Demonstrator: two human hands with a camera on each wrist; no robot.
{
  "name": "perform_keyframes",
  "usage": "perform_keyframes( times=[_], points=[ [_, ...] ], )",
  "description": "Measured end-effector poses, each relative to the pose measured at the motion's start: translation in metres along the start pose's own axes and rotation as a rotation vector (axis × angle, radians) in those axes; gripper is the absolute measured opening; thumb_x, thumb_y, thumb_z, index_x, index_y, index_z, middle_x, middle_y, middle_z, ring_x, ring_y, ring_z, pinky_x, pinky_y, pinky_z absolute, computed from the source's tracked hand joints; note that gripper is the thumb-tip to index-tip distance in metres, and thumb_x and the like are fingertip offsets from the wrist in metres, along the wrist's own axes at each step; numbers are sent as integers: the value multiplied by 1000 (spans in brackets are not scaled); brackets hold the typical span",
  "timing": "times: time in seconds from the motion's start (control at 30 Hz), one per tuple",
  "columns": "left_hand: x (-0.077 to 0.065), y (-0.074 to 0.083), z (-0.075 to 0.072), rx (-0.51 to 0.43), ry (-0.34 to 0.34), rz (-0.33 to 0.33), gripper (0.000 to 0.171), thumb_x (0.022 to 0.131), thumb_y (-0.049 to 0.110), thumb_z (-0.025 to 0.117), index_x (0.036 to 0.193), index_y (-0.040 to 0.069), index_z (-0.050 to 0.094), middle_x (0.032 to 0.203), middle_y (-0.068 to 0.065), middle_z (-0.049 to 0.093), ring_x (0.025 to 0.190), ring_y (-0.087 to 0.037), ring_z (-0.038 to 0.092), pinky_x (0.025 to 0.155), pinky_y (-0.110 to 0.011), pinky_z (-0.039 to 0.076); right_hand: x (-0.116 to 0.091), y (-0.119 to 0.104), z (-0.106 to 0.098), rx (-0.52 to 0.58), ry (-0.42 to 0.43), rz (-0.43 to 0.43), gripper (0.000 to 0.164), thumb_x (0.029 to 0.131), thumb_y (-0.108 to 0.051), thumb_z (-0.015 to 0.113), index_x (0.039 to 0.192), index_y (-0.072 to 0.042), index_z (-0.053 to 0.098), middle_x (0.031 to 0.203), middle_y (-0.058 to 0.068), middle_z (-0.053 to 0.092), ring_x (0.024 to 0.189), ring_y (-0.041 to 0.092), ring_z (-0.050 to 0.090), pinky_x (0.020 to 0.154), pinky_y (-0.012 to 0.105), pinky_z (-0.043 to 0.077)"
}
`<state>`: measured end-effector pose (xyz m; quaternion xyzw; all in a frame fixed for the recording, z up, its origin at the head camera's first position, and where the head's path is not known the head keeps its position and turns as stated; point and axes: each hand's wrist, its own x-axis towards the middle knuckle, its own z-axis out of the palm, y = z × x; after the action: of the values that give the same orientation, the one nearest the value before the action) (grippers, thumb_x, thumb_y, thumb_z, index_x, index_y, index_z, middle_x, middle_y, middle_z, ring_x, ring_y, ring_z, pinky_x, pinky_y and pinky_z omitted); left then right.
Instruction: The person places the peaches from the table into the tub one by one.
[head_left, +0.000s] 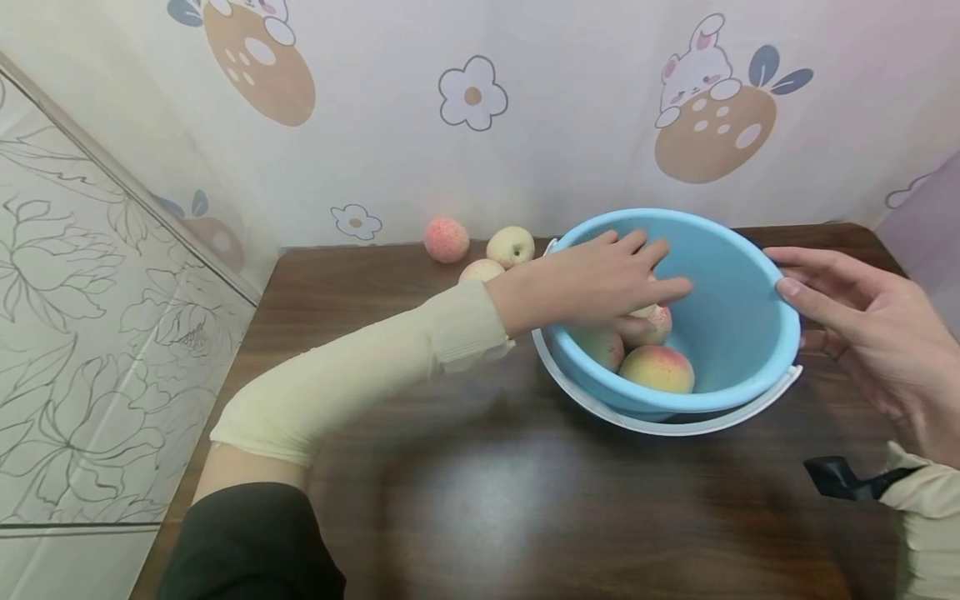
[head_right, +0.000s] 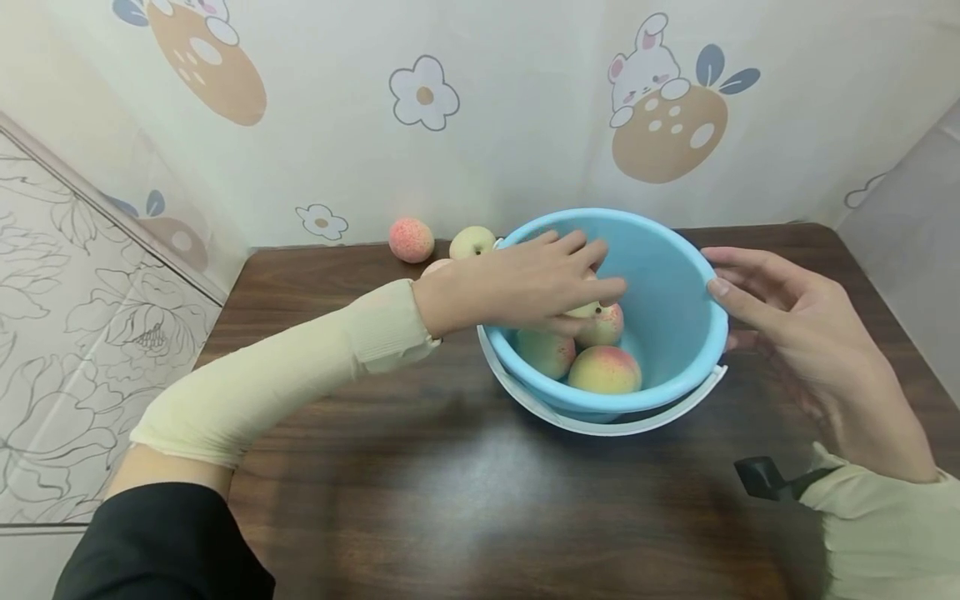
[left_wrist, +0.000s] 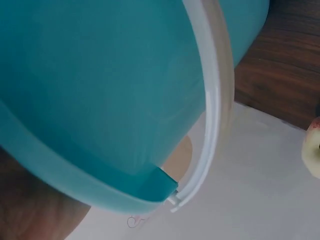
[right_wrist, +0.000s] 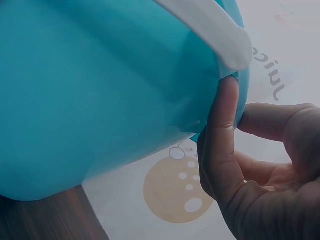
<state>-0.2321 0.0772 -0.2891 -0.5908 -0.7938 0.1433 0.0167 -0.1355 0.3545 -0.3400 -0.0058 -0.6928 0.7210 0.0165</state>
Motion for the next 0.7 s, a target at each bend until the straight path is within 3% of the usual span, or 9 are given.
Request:
perform_keyframes(
  times=[0.1, 0.27, 0.5, 0.7],
  points=[
    [3, -1, 1, -23, -42, 12, 43, 110, 47, 39, 148, 27, 42, 138, -6, 50, 114, -22, 49, 87, -32, 46, 0, 0, 0, -4, -1, -6, 44, 101, 3, 61, 143, -9, 61, 108, -2, 76, 87, 10, 78, 61, 31, 62],
    [6, -4, 6, -26, -53, 40, 37, 109, 35, 44, 144, 27, 48, 137, -6, 52, 109, -22, 48, 87, -31, 48, -1, 0, 0, -10, 3, 5, 44, 101, 2, 62, 143, -10, 60, 108, -2, 76, 87, 10, 78, 61, 31, 62],
    [9, -6, 9, -86, -107, 17, 31, 107, 34, 51, 137, 28, 52, 138, -5, 50, 118, -23, 47, 96, -32, 47, -1, -2, 1, -23, 21, 24, 43, 100, -1, 64, 142, -12, 61, 105, -3, 76, 84, 10, 77, 60, 31, 62],
    [13, -6, 11, -49, -107, 21, 34, 108, 28, 47, 142, 25, 51, 138, -5, 53, 122, -24, 49, 103, -33, 46, -1, -3, 1, -51, 29, 27, 44, 100, -3, 65, 143, -13, 60, 103, -4, 75, 82, 9, 77, 59, 30, 62]
  ],
)
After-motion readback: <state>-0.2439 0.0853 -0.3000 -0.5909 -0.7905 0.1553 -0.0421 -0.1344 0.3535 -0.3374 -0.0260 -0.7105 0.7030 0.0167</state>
